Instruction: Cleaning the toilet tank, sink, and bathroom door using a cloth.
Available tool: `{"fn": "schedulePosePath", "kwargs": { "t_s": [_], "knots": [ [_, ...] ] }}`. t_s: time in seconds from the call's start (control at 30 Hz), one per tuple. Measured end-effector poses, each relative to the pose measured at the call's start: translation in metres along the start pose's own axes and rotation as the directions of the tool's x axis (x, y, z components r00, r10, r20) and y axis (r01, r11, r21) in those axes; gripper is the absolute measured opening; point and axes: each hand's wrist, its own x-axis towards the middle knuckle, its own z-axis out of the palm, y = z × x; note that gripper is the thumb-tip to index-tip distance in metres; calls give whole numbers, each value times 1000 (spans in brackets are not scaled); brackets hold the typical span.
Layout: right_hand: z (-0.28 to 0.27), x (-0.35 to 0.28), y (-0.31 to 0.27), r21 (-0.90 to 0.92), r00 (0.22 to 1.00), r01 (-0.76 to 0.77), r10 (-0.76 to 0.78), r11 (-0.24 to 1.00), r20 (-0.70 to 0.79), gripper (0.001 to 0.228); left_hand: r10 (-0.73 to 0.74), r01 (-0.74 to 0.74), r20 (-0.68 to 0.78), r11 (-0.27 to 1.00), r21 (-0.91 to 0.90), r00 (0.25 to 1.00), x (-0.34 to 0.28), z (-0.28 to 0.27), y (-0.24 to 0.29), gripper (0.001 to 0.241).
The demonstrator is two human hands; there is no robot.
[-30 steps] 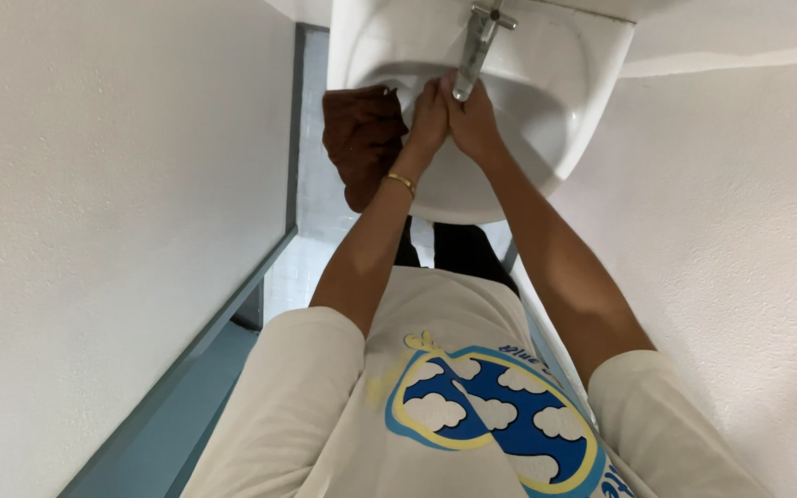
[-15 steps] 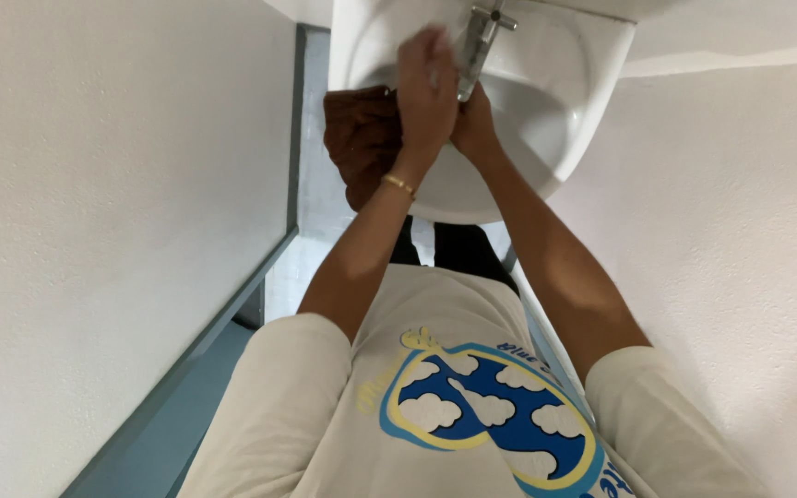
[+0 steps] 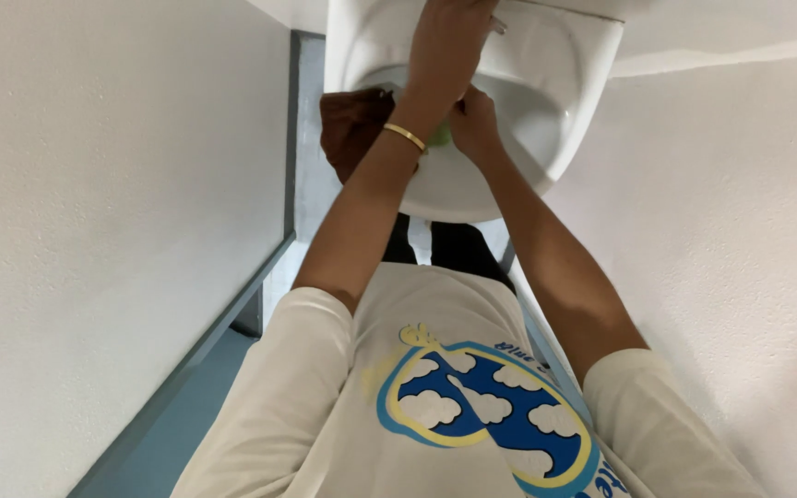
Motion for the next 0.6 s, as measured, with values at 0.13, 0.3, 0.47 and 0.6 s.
{"fn": "schedulePosePath", "kwargs": {
  "t_s": [0.13,0.3,0.47,0.6],
  "knots": [
    [-3,-1,-9,-67,995,-95,96,993,19,18,35,-38,-32,994,-104,999,3,-19,-7,22],
    [0,-2,-3,-34,999,-1,0,999,-42,12,80,-107,-100,946,-305,992,2,-36,-14,23],
    [-2,-2,4,71,994,47,-39,996,-101,13,-210,154,-135,928,-339,968,-51,0,-34,24],
    [-10,-7,-16,102,997,-2,9,995,-70,19,-285,228,-80,879,-419,955,-66,-4,-23,24]
  ]
}}
